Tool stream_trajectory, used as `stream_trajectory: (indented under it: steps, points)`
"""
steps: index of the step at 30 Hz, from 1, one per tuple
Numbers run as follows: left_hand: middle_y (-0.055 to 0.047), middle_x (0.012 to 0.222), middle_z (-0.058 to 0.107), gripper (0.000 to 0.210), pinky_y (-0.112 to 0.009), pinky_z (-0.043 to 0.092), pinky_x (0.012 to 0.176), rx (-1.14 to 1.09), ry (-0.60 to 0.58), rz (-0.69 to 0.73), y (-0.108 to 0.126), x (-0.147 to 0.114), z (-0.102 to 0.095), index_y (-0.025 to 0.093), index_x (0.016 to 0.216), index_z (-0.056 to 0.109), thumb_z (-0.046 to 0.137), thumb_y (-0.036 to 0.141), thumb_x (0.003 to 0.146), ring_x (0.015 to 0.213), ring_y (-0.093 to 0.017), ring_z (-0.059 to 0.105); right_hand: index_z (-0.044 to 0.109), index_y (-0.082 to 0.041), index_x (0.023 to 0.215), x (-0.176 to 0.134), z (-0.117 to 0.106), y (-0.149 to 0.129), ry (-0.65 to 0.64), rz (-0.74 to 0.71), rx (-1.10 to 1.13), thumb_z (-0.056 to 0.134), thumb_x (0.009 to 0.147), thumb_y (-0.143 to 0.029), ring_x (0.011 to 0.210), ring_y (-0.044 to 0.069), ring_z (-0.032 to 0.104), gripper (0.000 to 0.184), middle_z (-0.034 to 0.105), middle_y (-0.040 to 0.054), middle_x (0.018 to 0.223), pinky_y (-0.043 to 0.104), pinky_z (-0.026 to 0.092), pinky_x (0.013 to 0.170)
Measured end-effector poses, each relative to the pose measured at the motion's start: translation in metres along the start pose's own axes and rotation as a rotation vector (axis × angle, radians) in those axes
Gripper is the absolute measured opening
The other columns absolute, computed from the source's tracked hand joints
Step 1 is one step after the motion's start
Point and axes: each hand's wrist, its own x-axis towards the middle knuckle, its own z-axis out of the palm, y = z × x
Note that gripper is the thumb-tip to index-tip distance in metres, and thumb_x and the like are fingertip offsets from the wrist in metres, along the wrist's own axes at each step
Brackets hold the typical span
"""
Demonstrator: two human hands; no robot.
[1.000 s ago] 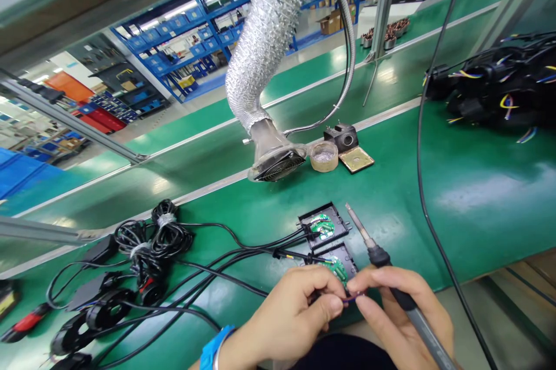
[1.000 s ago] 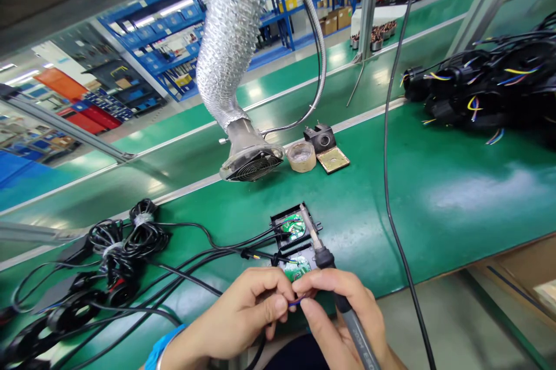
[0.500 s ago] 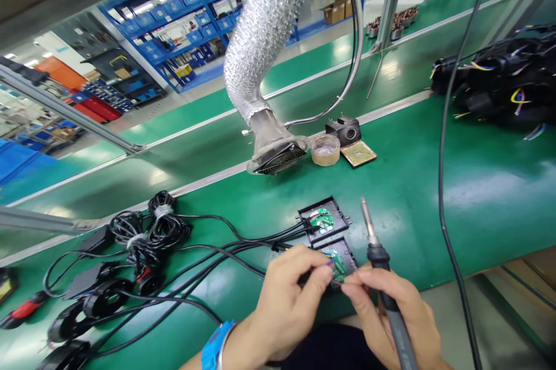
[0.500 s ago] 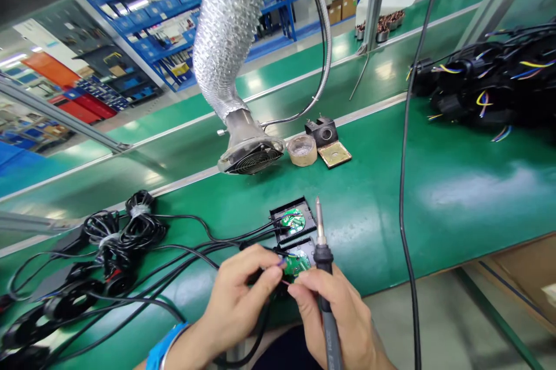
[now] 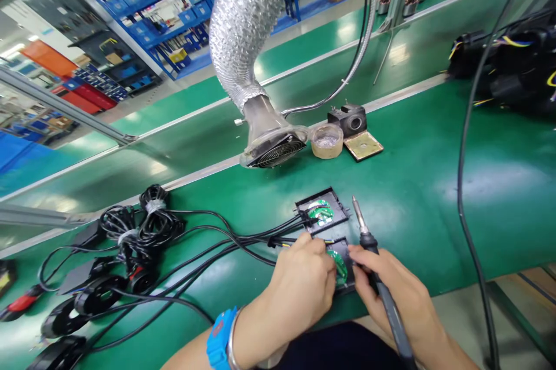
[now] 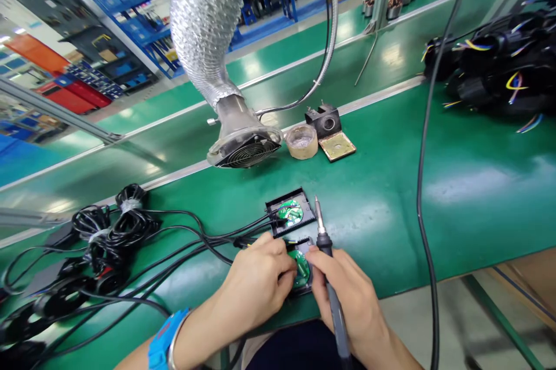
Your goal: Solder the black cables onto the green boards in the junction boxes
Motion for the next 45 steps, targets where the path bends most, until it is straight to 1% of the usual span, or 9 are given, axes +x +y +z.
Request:
stream_trajectory:
  steps: [7, 11, 16, 19, 22, 25, 30, 41, 45]
  points:
    - [0.002, 0.072, 0.063, 0.013, -0.029, 0.035, 0.065, -0.179, 0.038, -0.079, -0.012, 0.003, 0.013, 0.024, 0.082, 0.066, 0.055, 0.018, 0.085, 0.07, -0.016, 0.049, 0.057, -0.016, 0.112, -0.009, 0.004, 0.005, 0.002, 0.038, -0.031, 0.055, 0.084, -0.004, 0.085, 0.016, 0.066, 0.031, 0.066, 0.0075, 0.099, 0.026, 0.055, 0.077]
    - [0.0, 0.074, 0.061, 0.015, -0.029, 0.03, 0.056, -0.036, 0.05, -0.047, -0.006, -0.001, 0.015, 0.023, 0.08, 0.064, 0.053, 0.016, 0.087, 0.072, -0.018, 0.048, 0.057, -0.017, 0.118, -0.011, 0.004, 0.008, -0.014, 0.068, 0.058, 0.053, 0.085, -0.003, 0.093, 0.017, 0.065, 0.036, 0.066, 0.0086, 0.107, 0.029, 0.056, 0.081]
    - [0.001, 0.07, 0.06, 0.016, -0.031, 0.025, 0.05, 0.06, 0.067, 0.025, -0.004, 0.0, 0.015, 0.021, 0.077, 0.06, 0.051, 0.014, 0.087, 0.065, -0.018, 0.05, 0.056, -0.019, 0.125, 0.001, -0.02, 0.001, 0.0, 0.095, 0.101, 0.051, 0.087, -0.01, 0.078, 0.016, 0.065, 0.039, 0.066, 0.0055, 0.09, 0.025, 0.056, 0.065]
    - [0.002, 0.07, 0.06, 0.015, -0.031, 0.028, 0.052, 0.012, 0.088, 0.031, -0.008, 0.001, 0.016, 0.022, 0.082, 0.063, 0.05, 0.017, 0.089, 0.065, -0.017, 0.052, 0.063, -0.019, 0.115, 0.007, -0.041, -0.006, -0.055, 0.066, 0.096, 0.05, 0.084, -0.012, 0.065, 0.015, 0.062, 0.034, 0.063, 0.0053, 0.078, 0.024, 0.052, 0.053]
    - [0.002, 0.069, 0.06, 0.016, -0.032, 0.03, 0.052, 0.009, 0.11, 0.042, -0.01, 0.001, 0.017, 0.022, 0.082, 0.064, 0.05, 0.017, 0.088, 0.063, -0.017, 0.052, 0.063, -0.018, 0.105, 0.005, -0.05, -0.01, -0.061, 0.076, 0.099, 0.05, 0.08, -0.011, 0.062, 0.017, 0.061, 0.029, 0.063, 0.0057, 0.075, 0.027, 0.05, 0.051]
    - [0.001, 0.068, 0.059, 0.017, -0.032, 0.031, 0.052, 0.009, 0.134, 0.041, -0.009, 0.001, 0.018, 0.021, 0.079, 0.063, 0.05, 0.017, 0.087, 0.064, -0.017, 0.052, 0.061, -0.019, 0.1, 0.001, -0.047, -0.008, -0.073, 0.117, 0.116, 0.051, 0.079, -0.01, 0.065, 0.017, 0.061, 0.025, 0.063, 0.0055, 0.077, 0.029, 0.05, 0.055]
    - [0.001, 0.068, 0.059, 0.016, -0.032, 0.031, 0.053, 0.013, 0.125, 0.047, -0.008, 0.001, 0.018, 0.021, 0.078, 0.062, 0.05, 0.016, 0.087, 0.064, -0.017, 0.051, 0.062, -0.017, 0.099, 0.002, -0.041, -0.001, -0.153, 0.064, 0.191, 0.049, 0.079, -0.007, 0.062, 0.015, 0.056, 0.026, 0.057, 0.0043, 0.071, 0.028, 0.048, 0.052]
    - [0.001, 0.068, 0.058, 0.016, -0.032, 0.032, 0.054, 0.021, 0.13, 0.03, -0.011, 0.002, 0.02, 0.021, 0.076, 0.061, 0.05, 0.017, 0.086, 0.065, -0.017, 0.05, 0.063, -0.015, 0.1, -0.002, -0.041, 0.002, -0.162, 0.05, 0.213, 0.05, 0.078, -0.007, 0.062, 0.015, 0.056, 0.028, 0.059, 0.0066, 0.076, 0.028, 0.051, 0.054]
    - [0.001, 0.067, 0.058, 0.017, -0.032, 0.032, 0.053, 0.034, 0.132, 0.028, -0.009, 0.002, 0.019, 0.021, 0.073, 0.059, 0.049, 0.016, 0.086, 0.064, -0.017, 0.05, 0.062, -0.016, 0.101, -0.006, -0.04, 0.001, -0.15, 0.129, 0.217, 0.049, 0.078, -0.006, 0.064, 0.016, 0.056, 0.028, 0.058, 0.0067, 0.077, 0.03, 0.05, 0.055]
